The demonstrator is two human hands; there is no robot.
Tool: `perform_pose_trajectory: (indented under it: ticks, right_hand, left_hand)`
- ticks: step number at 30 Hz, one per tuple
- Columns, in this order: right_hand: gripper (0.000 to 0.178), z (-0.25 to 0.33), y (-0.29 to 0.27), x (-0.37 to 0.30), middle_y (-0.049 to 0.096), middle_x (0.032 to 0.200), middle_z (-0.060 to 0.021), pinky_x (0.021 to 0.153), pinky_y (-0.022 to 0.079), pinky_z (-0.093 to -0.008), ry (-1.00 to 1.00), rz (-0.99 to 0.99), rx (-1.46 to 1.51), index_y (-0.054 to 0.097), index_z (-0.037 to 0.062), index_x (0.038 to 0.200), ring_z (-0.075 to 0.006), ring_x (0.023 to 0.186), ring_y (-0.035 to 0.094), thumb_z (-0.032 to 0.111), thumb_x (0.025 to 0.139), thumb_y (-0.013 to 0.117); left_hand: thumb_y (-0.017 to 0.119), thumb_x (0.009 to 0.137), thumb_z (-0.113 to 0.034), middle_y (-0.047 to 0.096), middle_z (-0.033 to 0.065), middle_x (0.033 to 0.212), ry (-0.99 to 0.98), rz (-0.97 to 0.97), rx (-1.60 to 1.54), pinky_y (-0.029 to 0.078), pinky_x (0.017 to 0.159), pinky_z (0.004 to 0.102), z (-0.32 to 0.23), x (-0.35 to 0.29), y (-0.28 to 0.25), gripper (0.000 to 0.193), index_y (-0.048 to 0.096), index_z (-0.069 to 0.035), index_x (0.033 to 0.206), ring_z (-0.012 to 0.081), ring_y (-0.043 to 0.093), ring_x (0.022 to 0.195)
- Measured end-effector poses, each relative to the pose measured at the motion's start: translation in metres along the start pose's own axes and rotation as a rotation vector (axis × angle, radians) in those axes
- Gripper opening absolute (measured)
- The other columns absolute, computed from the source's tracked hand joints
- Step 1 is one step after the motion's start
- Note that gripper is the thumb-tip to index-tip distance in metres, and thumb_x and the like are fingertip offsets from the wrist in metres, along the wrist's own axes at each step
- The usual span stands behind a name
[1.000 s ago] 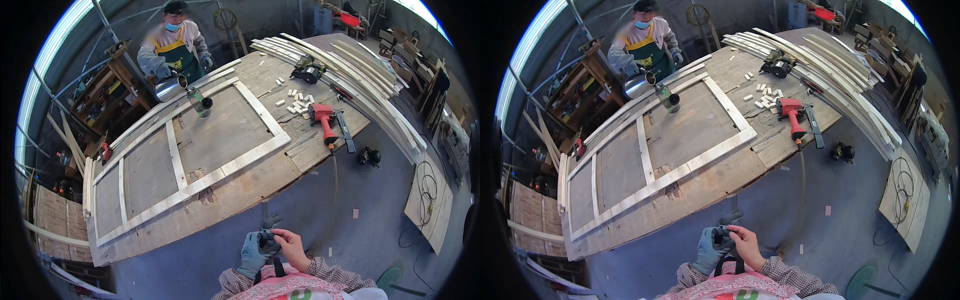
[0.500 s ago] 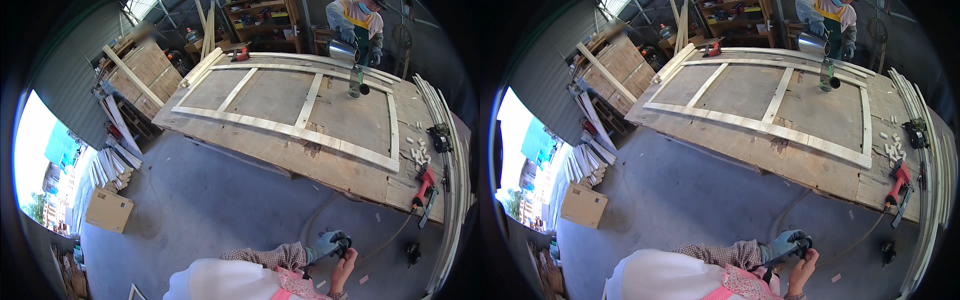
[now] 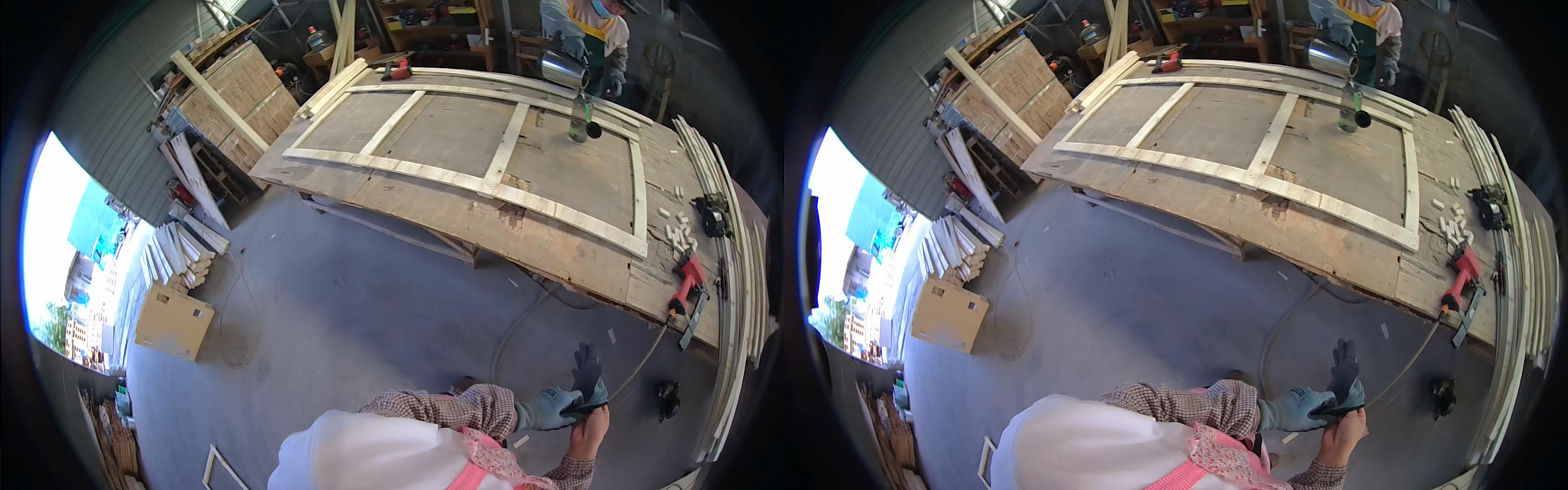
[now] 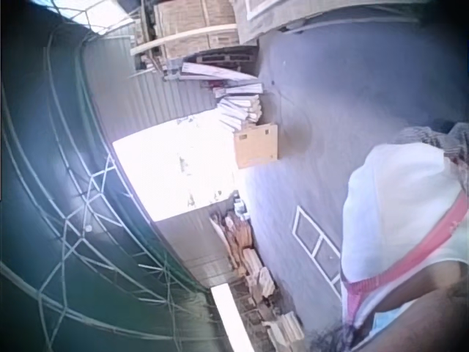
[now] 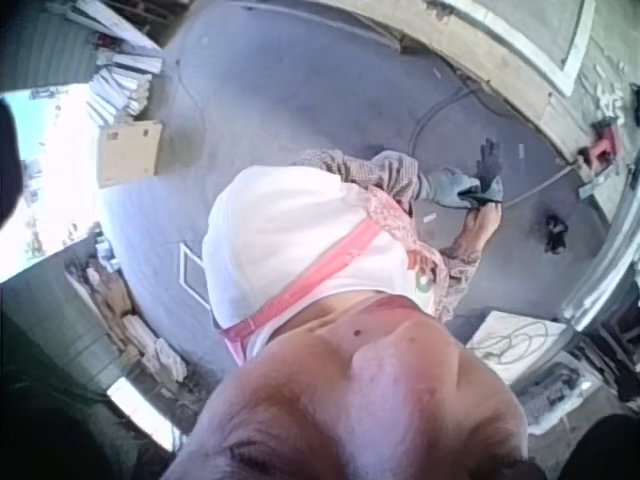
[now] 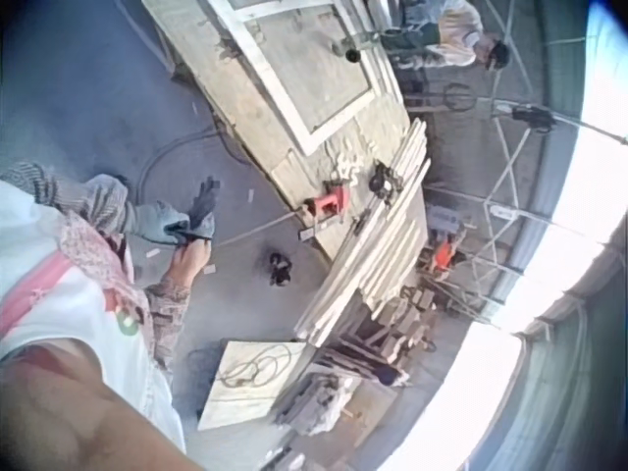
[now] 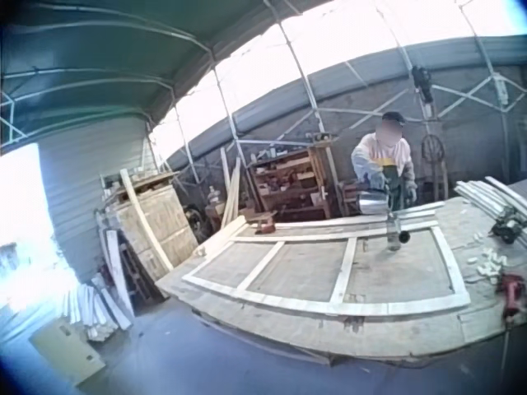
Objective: The person assembles a wooden frame by positioning planks on a workbench and securing them with a nail gun. They also use a hammer to adjust joints on a separate frame on the floor.
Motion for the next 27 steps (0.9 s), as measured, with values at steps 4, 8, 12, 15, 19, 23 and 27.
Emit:
perform_pose_trajectory:
  ticks: [4,8,12,15,19,23,27]
  right_hand:
    - [0.022,0.051,-0.061,-0.028,0.059,0.098,-0.0057,0.069,0.045,-0.0238,-0.101,-0.015,0.077,0.054,-0.0002,0.106,-0.0131,0.080,0.056,0.005,0.086,0.047]
    - [0.028,0.101,-0.201,-0.046,0.058,0.104,-0.0073,0.082,0.043,-0.0250,-0.444,-0.277,-0.006,0.053,-0.0044,0.111,-0.0158,0.093,0.054,0.005,0.086,0.047]
    - [0.040,0.151,-0.306,-0.081,0.051,0.118,-0.0136,0.089,0.040,-0.0295,-0.568,-0.219,-0.361,0.048,-0.0018,0.120,-0.0217,0.106,0.051,0.007,0.082,0.050]
    - [0.050,0.206,-0.346,-0.090,0.048,0.126,-0.0136,0.093,0.037,-0.0297,-0.597,-0.343,-0.615,0.047,0.0046,0.125,-0.0226,0.114,0.047,0.002,0.075,0.052]
    - [0.051,0.246,-0.407,-0.063,0.054,0.121,-0.0100,0.087,0.039,-0.0235,-0.596,-0.494,-0.472,0.049,0.0073,0.125,-0.0165,0.109,0.053,-0.001,0.074,0.051]
    - [0.033,0.280,-0.442,-0.013,0.065,0.100,-0.0074,0.072,0.046,-0.0209,-0.474,-0.833,-0.596,0.057,0.0041,0.113,-0.0136,0.081,0.063,0.004,0.080,0.052]
    - [0.034,0.330,-0.462,0.054,0.060,0.108,-0.0090,0.074,0.047,-0.0217,-0.468,-0.636,-0.402,0.053,-0.0003,0.117,-0.0175,0.090,0.062,0.011,0.086,0.050]
  left_hand:
    - [0.058,0.080,-0.022,0.061,0.0151,0.081,0.140,0.187,-0.122,0.044,0.061,0.0379,-0.046,0.008,0.088,0.022,0.055,-0.006,0.095,0.0339,0.058,0.072]
    - [0.059,0.079,-0.017,0.060,0.0113,0.076,0.462,0.280,-0.102,0.044,0.055,0.0356,-0.119,0.025,0.201,0.017,0.057,-0.007,0.093,0.0304,0.058,0.063]
    - [0.061,0.079,-0.020,0.056,0.0096,0.069,0.709,0.451,-0.044,0.042,0.049,0.0361,-0.167,0.031,0.315,0.014,0.053,-0.008,0.082,0.0285,0.055,0.056]
    - [0.060,0.080,-0.020,0.054,0.0103,0.066,0.704,0.494,-0.038,0.040,0.047,0.0363,-0.199,0.038,0.367,0.016,0.050,-0.008,0.079,0.0295,0.053,0.054]
    - [0.059,0.081,-0.022,0.054,0.0109,0.066,0.704,0.488,0.021,0.040,0.047,0.0369,-0.211,0.075,0.417,0.017,0.049,-0.008,0.081,0.0297,0.053,0.054]
    - [0.058,0.082,-0.022,0.055,0.0116,0.068,0.678,0.460,0.039,0.041,0.048,0.0372,-0.208,0.135,0.457,0.018,0.049,-0.007,0.081,0.0300,0.054,0.056]
    - [0.059,0.079,-0.021,0.055,0.0111,0.075,0.685,0.460,0.075,0.043,0.052,0.0370,-0.203,0.219,0.503,0.018,0.050,-0.007,0.086,0.0282,0.056,0.064]
Point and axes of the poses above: each hand's wrist, its own x-axis towards the middle knuckle, its own y-axis out of the palm, z = x × y, the point moved 4 cm from there along x, towards the middle knuckle
